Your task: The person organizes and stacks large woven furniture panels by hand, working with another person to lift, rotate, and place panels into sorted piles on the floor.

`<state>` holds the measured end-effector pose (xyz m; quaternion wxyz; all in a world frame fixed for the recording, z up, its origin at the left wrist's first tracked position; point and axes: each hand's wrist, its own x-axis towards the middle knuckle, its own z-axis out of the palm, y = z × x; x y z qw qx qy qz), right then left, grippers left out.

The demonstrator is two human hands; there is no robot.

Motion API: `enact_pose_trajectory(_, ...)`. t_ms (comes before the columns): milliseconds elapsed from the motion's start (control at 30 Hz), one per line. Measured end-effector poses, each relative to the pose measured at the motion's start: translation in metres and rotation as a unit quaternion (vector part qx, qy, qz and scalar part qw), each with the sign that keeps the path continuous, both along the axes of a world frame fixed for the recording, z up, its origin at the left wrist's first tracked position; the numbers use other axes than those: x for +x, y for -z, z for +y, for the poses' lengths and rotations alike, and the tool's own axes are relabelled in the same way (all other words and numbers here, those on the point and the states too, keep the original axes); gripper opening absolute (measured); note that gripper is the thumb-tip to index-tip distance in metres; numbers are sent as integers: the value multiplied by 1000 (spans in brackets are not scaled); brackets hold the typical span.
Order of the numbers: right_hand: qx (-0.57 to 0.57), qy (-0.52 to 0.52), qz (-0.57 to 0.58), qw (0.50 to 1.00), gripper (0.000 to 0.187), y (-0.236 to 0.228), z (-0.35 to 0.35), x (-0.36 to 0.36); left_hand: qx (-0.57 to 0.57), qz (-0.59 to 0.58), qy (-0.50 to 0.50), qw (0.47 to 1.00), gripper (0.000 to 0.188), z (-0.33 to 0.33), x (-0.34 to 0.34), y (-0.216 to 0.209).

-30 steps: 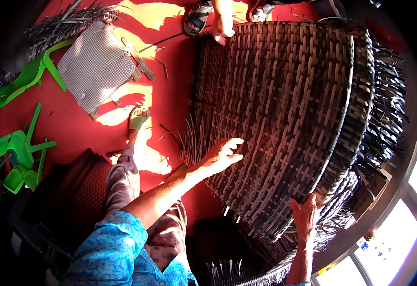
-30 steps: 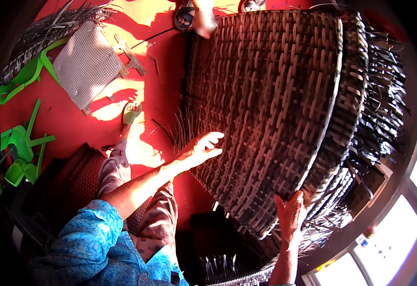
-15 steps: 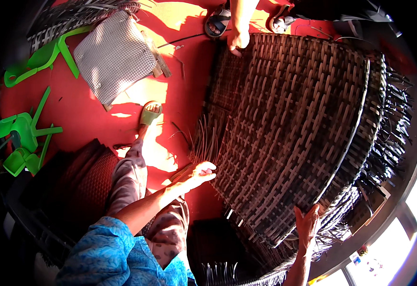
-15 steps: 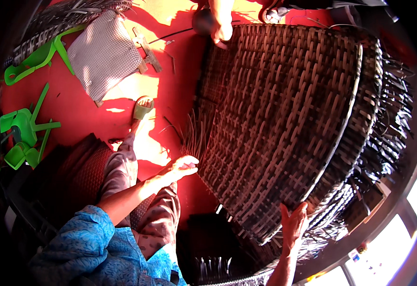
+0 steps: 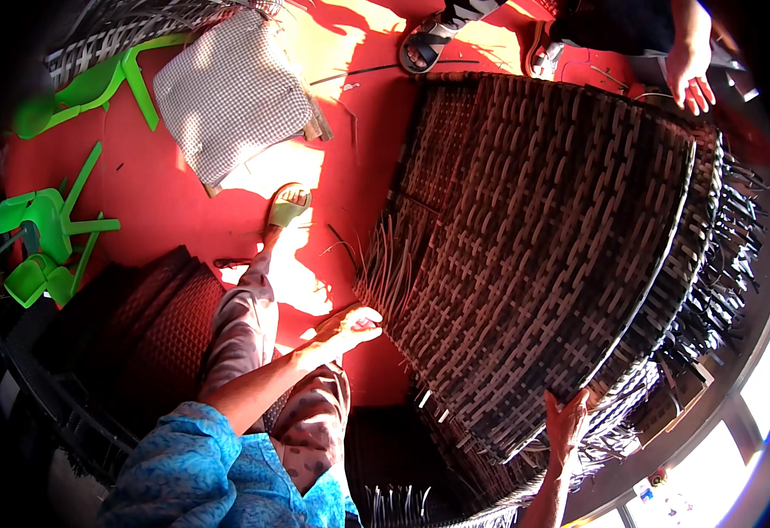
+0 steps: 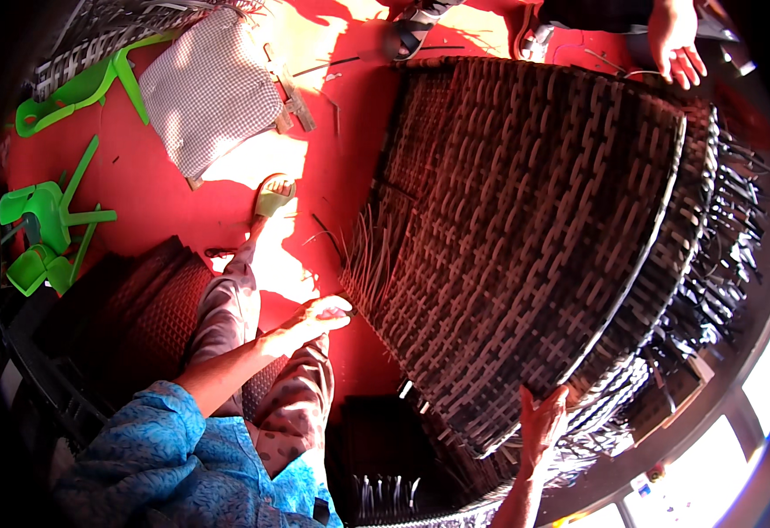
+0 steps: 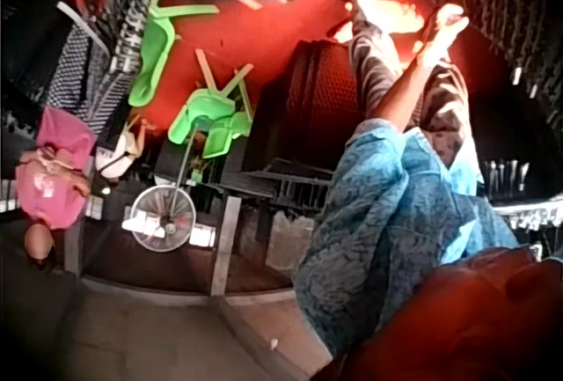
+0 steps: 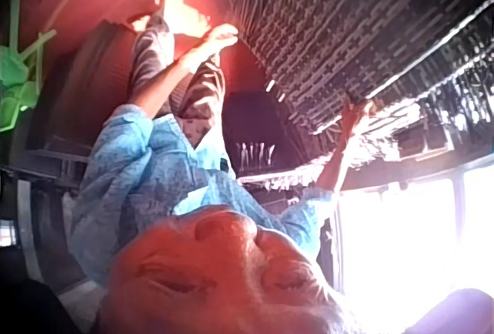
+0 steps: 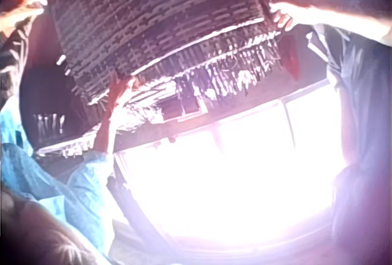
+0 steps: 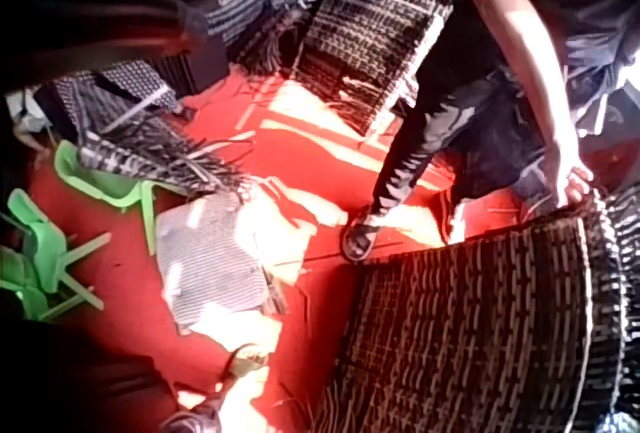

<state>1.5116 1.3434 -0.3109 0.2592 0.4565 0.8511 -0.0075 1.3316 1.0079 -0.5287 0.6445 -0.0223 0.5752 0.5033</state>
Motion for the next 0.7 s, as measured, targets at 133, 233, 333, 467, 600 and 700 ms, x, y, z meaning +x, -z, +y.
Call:
enact_pose_trajectory(133,-2,12,26,1000,53,-4,-8,-5,1,-21,-16,1000,36,-16,2,-1)
enact_pose_trajectory(233,14,10,72,997,52,-4,-6,7,2,-41,-17,999,32,-20,-4,-16)
enact_pose_trajectory(333,1,60,128,990,47,-17,1,6,-68,-116,-67,989,29,-8,-14,-52)
enact_pose_trajectory(467,-33,51,199,978,47,-30,-32,-8,16,-85,-138,987,30,-12,-15,-82)
enact_pose_trajectory(600,-147,92,266,948,57,-75,-122,-60,19,24,-102,994,55,18,-45,-170)
enact_pose_trajectory(700,-164,125,309,929,76,-86,-185,-86,36,160,-138,977,85,46,-64,-240)
